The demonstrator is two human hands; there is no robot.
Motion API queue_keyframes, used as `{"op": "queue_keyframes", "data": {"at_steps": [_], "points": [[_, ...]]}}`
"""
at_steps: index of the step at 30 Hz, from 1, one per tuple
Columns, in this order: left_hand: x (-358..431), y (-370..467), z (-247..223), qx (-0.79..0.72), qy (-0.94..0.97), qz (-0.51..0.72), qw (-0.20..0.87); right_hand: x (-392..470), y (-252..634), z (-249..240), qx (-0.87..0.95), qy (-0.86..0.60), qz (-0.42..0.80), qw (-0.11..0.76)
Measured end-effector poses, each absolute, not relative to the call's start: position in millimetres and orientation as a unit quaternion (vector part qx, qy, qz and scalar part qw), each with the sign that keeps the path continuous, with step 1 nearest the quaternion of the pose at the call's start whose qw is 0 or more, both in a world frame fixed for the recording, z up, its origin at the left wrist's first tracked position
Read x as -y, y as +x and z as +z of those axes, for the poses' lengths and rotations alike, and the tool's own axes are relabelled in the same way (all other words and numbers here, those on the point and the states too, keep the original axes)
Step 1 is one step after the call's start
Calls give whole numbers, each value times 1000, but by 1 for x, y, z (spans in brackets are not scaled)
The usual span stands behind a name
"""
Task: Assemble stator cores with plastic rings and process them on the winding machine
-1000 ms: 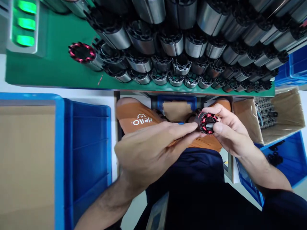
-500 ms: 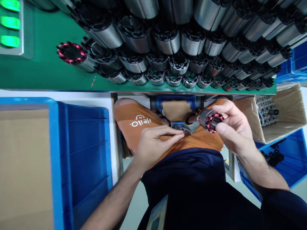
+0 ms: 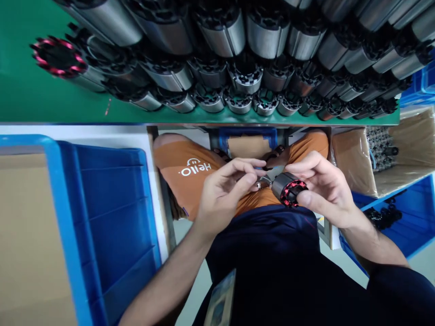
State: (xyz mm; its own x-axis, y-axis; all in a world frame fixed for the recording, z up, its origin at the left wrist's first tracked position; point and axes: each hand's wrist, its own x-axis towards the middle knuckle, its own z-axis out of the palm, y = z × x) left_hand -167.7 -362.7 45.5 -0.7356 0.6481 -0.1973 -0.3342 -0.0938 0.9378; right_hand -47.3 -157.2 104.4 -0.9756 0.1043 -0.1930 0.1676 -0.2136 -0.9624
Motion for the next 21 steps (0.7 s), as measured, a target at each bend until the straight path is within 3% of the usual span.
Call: {"op": "queue_keyframes", "data": {"at_steps": [9,16,21], "points": [[366,-189,86,-600,314,673,297,154,-47,103,-706,50,-705,39],[371,-173,40,-593,196,660,418,148,-35,103,-663,97,-742,10],[376,-167,47,-684,291,650,154,150,-36,111,-694,98,-713,17]]}}
